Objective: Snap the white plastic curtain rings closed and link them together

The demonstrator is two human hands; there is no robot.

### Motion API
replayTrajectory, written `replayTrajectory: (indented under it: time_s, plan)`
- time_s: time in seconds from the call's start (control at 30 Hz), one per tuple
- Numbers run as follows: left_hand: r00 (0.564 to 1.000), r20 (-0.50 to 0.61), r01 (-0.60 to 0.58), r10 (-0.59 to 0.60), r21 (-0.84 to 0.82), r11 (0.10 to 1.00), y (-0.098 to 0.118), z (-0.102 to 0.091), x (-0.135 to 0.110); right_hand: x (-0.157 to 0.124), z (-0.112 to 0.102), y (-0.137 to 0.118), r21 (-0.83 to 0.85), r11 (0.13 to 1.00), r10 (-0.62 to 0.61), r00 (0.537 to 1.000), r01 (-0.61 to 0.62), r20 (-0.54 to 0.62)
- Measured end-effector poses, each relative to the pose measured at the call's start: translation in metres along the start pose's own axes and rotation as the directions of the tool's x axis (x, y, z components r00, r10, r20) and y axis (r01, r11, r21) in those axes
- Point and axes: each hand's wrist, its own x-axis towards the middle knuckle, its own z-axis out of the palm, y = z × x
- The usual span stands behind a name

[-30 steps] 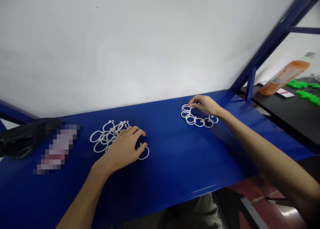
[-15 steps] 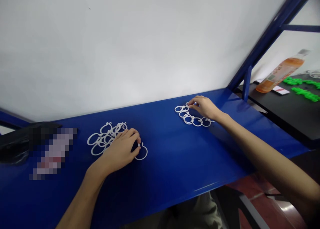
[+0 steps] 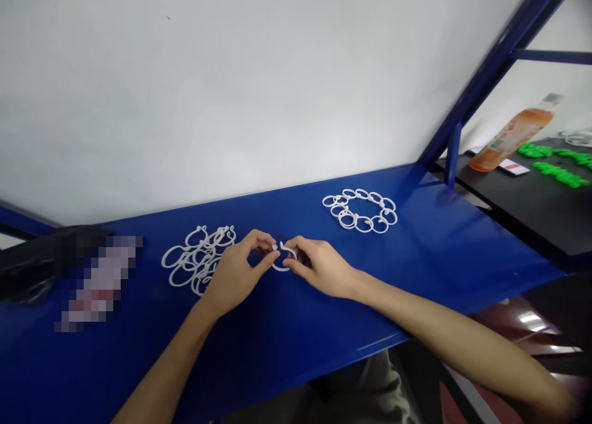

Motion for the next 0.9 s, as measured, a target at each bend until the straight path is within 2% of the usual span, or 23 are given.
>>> replayTrajectory:
  time_s: [0.07,0.2,0.4,0.5,0.57,0.63,0.77,0.9]
  plan:
    - [1.0,-0.002,0.023,-0.023,-0.069,0.997,0.001,0.001,-0.001,-0.003,0.007,0.002,0.04,0.999,0.005,0.999,-0.003,-0.039]
    - [0.999,0.048,0.014,-0.007,-0.141,0.99,0.003,0.005,-0.003,-0.009,0.006,0.005,0.045,0.989,-0.141,0.99,0.141,-0.001]
    - [0.991,0.098,-0.073,0.086,-0.126,0.989,0.009,0.013,-0.006,-0.018,0.005,0.01,-0.103,0.954,-0.273,0.957,0.282,0.094]
    - [0.989,0.09,-0.107,0.113,-0.076,0.991,0.012,0.018,-0.006,-0.02,0.007,0.014,-0.172,0.933,-0.297,0.947,0.315,0.119]
    - [0.993,0.058,-0.102,0.105,-0.048,0.994,0.014,0.02,-0.006,-0.018,0.008,0.016,-0.186,0.943,-0.265,0.961,0.275,0.077]
    - [0.995,0.042,-0.089,0.091,-0.04,0.995,0.014,0.021,-0.007,-0.014,0.009,0.016,-0.181,0.959,-0.223,0.975,0.217,-0.014]
    - [0.985,0.098,-0.141,0.143,-0.023,0.99,0.017,0.021,-0.01,-0.008,0.004,0.02,-0.226,0.962,-0.202,0.96,0.156,-0.196]
    - [0.966,0.048,-0.259,0.256,0.067,0.964,0.017,0.025,-0.014,-0.006,-0.005,0.024,-0.218,0.961,-0.213,0.96,0.172,-0.18]
